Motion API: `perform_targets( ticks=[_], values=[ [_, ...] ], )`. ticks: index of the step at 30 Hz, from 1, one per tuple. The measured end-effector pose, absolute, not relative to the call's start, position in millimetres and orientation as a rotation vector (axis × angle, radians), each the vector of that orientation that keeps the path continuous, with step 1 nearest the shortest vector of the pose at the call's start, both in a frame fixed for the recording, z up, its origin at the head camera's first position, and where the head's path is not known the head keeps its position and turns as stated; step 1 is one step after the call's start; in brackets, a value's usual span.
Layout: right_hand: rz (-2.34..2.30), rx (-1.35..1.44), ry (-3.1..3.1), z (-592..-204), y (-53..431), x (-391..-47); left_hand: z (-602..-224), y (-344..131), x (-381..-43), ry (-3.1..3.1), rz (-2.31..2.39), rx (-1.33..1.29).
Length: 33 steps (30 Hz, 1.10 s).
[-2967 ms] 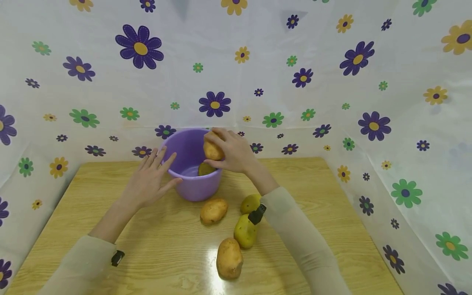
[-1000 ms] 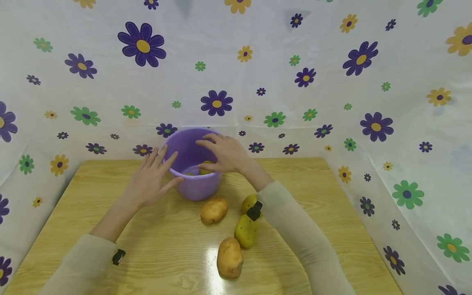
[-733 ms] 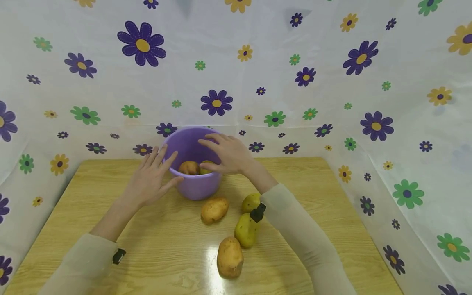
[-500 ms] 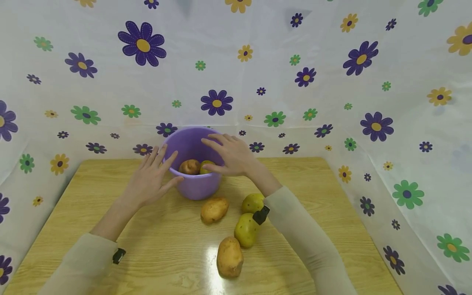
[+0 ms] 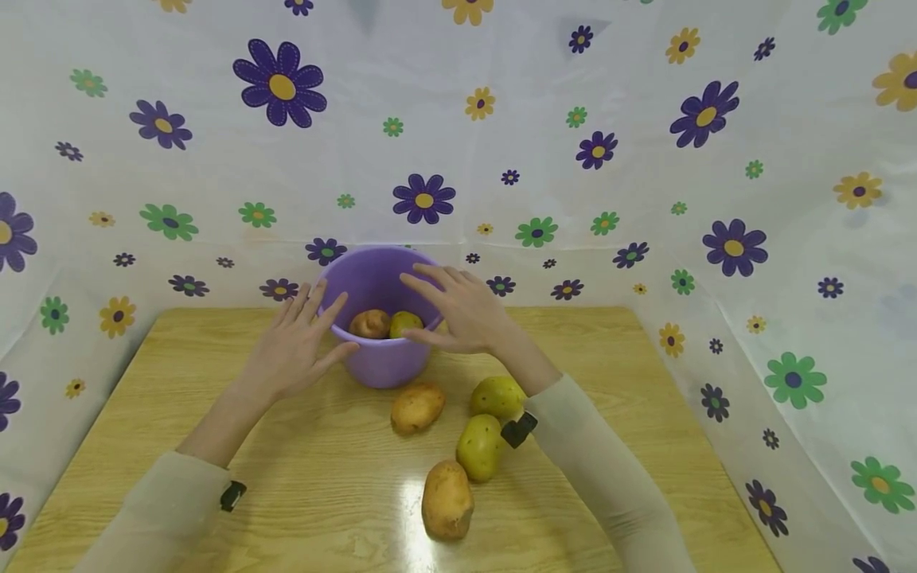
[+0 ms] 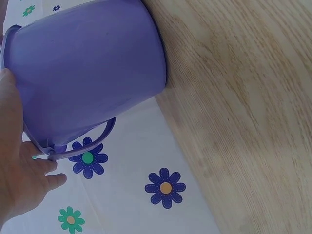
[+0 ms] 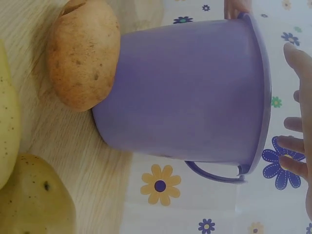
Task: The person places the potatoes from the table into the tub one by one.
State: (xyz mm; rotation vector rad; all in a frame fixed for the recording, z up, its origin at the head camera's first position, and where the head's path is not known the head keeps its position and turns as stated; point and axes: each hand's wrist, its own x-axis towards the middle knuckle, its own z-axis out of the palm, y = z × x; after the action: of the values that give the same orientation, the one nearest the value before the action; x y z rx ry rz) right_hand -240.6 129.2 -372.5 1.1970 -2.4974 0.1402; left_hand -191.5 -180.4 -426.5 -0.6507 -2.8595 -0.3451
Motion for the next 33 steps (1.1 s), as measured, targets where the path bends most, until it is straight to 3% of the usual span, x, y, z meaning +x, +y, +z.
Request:
perform_targets(
  ticks=[33],
  values=[
    [0.216, 1.216, -2.358, -401, 187, -202, -426, -180, -190, -2.849, -0.348, -0.642]
  ],
)
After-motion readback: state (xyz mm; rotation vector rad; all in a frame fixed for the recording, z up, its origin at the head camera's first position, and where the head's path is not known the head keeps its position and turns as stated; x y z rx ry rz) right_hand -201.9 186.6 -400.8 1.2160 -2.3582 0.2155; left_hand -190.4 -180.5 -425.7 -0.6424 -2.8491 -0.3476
